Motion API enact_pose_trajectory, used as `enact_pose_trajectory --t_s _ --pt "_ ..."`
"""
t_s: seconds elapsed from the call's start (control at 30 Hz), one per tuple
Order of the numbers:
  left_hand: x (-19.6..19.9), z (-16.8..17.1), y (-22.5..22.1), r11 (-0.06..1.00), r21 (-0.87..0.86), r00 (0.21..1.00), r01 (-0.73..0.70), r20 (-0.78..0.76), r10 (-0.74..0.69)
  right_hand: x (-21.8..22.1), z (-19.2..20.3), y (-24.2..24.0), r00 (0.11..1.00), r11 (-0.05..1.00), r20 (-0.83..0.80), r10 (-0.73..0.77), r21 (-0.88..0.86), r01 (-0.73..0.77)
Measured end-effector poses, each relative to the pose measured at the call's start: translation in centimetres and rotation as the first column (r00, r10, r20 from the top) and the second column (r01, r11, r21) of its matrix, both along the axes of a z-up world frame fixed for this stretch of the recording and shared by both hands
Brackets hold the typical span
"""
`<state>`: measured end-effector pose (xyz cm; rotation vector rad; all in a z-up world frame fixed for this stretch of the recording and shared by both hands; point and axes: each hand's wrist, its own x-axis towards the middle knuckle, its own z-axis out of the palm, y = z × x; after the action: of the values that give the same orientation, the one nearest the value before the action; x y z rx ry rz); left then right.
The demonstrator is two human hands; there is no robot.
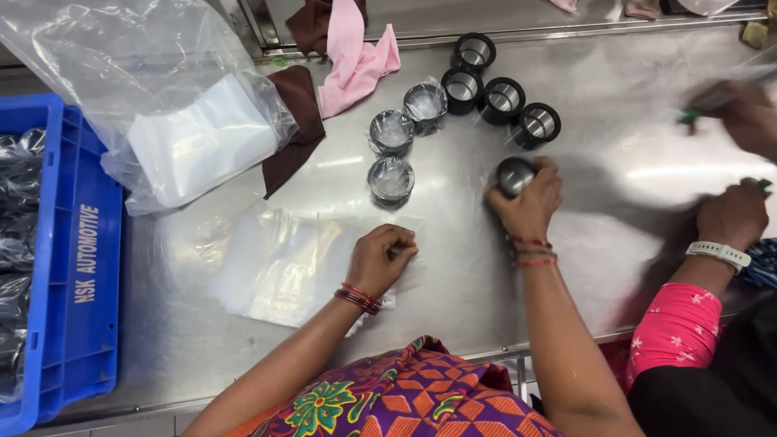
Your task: The person wraps individual metal rings in plastic film and places them into a blue storage bin.
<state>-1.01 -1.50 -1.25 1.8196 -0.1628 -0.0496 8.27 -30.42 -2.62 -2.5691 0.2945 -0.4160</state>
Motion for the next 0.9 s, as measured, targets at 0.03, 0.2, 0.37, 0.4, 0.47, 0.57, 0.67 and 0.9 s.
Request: enact_pose_trajectory --t_s 0.03,0.2,0.37,0.4,0.47,0.57,0.67,0.9 --pt "0.0 -0.1 0.0 1.0 0.002 1.0 0.002 -0.003 -0.002 -1.1 1.3 0.4 1.0 1.0 -0.003 -0.002 0.002 0.002" --pt "0.6 -0.4 -0.2 0.994 -0.08 0.981 -0.079 -0.186 0.063 -3.5 4.6 2.6 0.754 0.702 -0.259 0.604 0.621 -0.349" --pt "1.8 1.1 0.6 0.93 -0.343 0.986 0.131 -0.05 -0.158 -3.7 4.1 4.9 0.592 0.719 -0.505 0.628 0.668 -0.192" --pt "2.2 2.3 1.2 0.945 -0.226 0.971 0.238 0.058 -0.23 -3.9 3.9 4.8 0.582 0.66 -0.501 0.641 0.747 -0.085" --pt "2.8 5.2 1.4 0.961 -0.067 0.949 0.269 0.187 -0.252 -3.7 2.4 2.7 0.575 0.531 -0.396 0.716 0.843 -0.081" --pt "2.4 8.8 1.8 0.961 0.02 0.905 0.276 0.333 -0.267 -4.8 1.9 3.0 0.528 0.365 -0.228 0.818 0.916 -0.169" --pt "2.4 9.8 2.6 0.96 -0.058 0.912 0.273 0.334 -0.239 -5.4 4.3 7.0 0.519 0.372 -0.058 0.853 0.765 -0.526" --pt "1.7 9.5 2.8 0.976 0.159 0.986 0.15 -0.09 -0.137 -6.2 0.8 10.2 0.814 0.762 0.11 0.57 0.3 -0.574"
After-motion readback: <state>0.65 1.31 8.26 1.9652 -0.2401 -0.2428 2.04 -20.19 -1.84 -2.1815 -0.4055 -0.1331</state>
